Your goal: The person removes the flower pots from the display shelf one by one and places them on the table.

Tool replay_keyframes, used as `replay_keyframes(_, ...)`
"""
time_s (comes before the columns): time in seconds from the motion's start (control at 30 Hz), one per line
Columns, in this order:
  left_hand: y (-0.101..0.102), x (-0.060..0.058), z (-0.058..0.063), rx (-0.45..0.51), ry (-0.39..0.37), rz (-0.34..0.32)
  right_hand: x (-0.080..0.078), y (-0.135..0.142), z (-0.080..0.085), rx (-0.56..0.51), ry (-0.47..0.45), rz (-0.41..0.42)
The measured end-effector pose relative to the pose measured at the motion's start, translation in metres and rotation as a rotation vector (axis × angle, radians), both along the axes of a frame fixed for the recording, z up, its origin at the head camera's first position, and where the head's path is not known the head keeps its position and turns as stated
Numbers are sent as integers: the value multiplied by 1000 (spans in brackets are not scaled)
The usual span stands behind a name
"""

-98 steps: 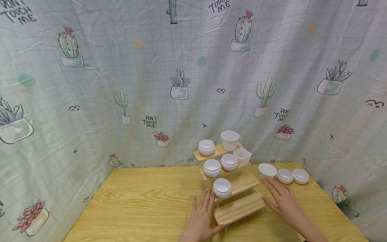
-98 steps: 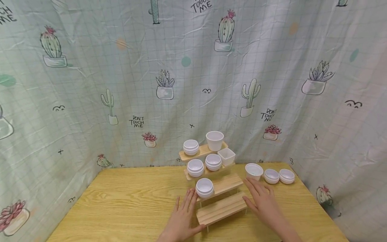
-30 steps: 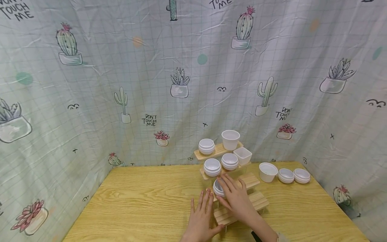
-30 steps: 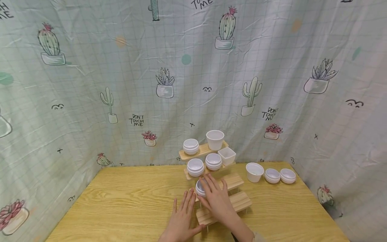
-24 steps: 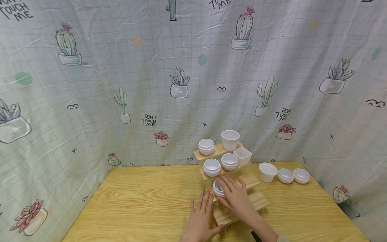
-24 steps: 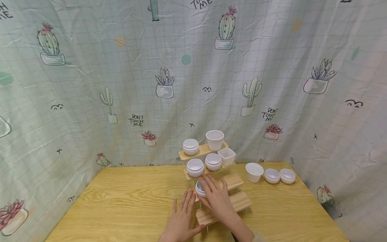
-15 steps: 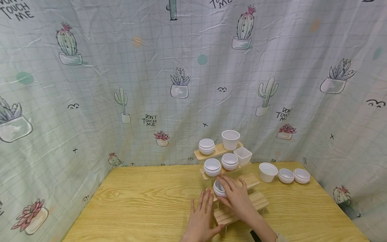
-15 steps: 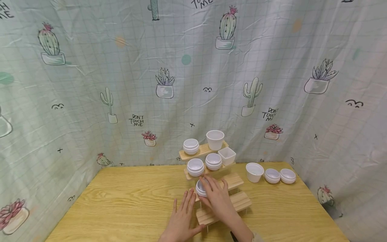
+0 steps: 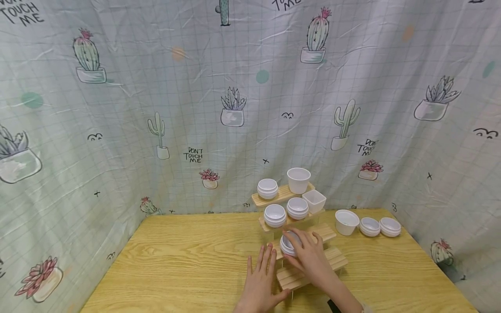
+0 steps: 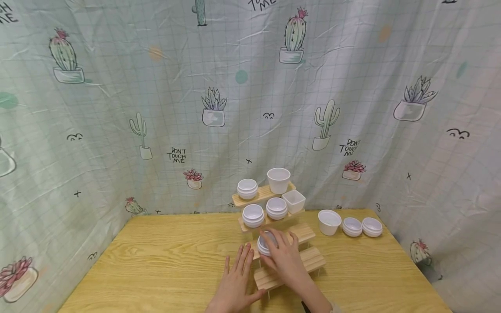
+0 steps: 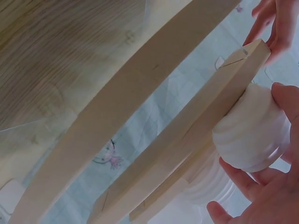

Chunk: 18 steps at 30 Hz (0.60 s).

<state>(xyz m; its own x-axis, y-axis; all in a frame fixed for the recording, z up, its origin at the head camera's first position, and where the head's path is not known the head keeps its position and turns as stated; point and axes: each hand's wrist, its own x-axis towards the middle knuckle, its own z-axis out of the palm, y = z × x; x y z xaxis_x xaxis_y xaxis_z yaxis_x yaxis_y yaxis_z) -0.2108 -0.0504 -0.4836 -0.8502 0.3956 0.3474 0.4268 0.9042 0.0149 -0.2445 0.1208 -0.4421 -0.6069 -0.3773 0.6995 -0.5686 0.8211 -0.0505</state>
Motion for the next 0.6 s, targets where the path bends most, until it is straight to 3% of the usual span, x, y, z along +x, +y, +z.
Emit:
replay_keyframes(0.4,0,0,-4,24,26,-8,3,12,-4,30,51,-21)
replay_keyframes(0.6,0,1,-1,16,2,-5,5,19,-5,44,80,-24)
